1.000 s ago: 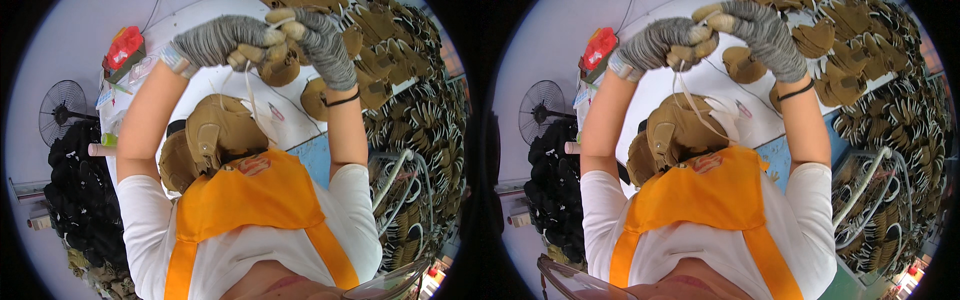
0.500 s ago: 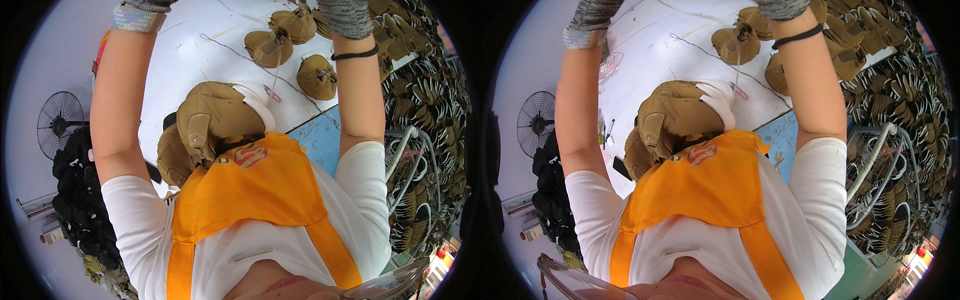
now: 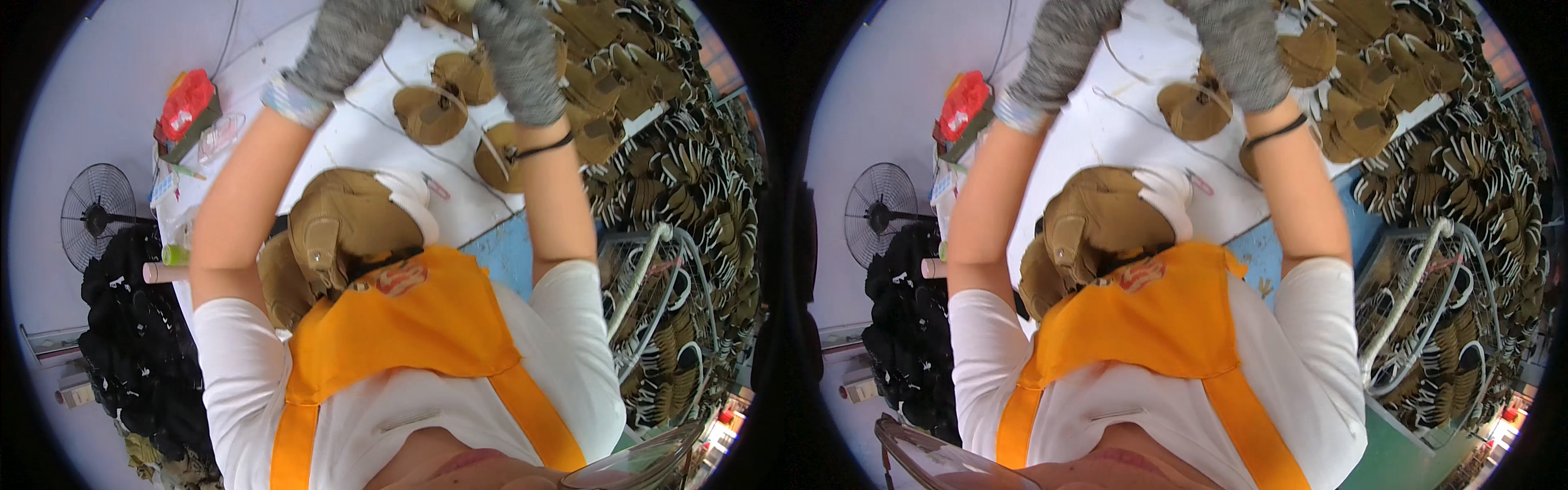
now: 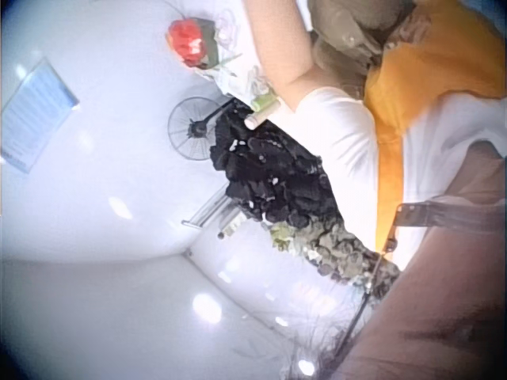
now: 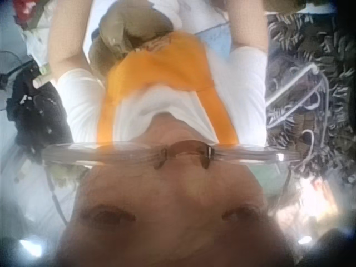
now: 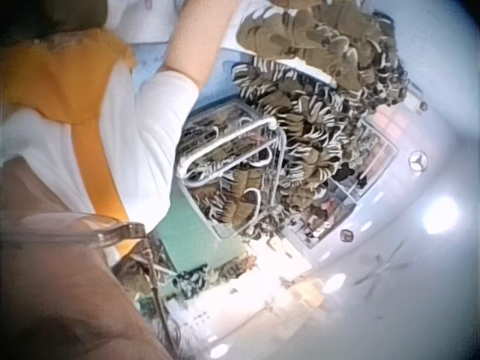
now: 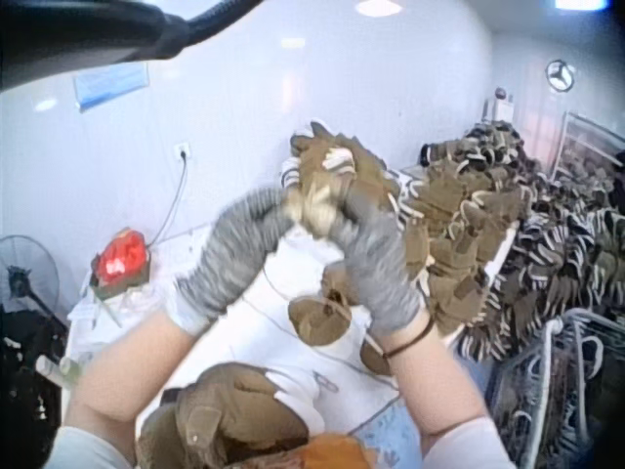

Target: The person picks up shoe uppers, uses a tool to trim threads or material from them, and bundles them together with a cord.

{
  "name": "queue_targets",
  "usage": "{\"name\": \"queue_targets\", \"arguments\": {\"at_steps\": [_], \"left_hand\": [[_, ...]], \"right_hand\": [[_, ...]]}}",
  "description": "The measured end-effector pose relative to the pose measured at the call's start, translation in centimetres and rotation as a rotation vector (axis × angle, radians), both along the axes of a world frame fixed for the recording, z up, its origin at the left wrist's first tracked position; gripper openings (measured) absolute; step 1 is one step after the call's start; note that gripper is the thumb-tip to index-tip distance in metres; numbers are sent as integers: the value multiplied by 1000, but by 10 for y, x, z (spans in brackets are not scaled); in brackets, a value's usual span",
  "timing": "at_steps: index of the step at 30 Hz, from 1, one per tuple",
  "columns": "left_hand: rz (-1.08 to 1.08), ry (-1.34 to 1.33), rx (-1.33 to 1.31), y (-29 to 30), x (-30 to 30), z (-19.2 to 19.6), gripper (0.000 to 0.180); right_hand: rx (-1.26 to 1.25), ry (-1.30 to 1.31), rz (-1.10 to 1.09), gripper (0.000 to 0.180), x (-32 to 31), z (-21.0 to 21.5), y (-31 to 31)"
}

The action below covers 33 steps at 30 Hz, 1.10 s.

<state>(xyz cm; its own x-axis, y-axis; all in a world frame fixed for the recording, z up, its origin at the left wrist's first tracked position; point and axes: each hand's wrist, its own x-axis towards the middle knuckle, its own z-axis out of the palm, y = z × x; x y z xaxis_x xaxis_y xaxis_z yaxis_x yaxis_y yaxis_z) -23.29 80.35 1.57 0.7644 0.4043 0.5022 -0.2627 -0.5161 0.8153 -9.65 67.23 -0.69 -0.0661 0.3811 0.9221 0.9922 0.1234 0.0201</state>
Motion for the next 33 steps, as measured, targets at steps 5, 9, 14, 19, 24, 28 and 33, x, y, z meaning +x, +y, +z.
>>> {"name": "queue_targets", "arguments": {"at_steps": [5,9,14,19,24,28,33], "left_hand": [[100,-140,92,-11,4,-23,22],[93,-134,84,-12,6,-29,30],[-149,61,-400,-18,-7,-18,27],[-243,117,-651,-14,-13,-27,28],[-143,189,-495,-21,-18,-26,27],[4,252,-207,-17,-20,-29,34],[336,82,510,2,-29,-60,39]], "right_hand": [[84,905,491,25,-29,-21,3],[153,1132,610,25,-37,-26,3],[78,1078,647,23,-26,-36,0],[-47,1028,692,16,-21,-43,-1],[-5,984,661,16,-25,-57,-1],[18,1327,684,14,-33,-68,7],[141,737,269,9,-29,-65,5]]}}
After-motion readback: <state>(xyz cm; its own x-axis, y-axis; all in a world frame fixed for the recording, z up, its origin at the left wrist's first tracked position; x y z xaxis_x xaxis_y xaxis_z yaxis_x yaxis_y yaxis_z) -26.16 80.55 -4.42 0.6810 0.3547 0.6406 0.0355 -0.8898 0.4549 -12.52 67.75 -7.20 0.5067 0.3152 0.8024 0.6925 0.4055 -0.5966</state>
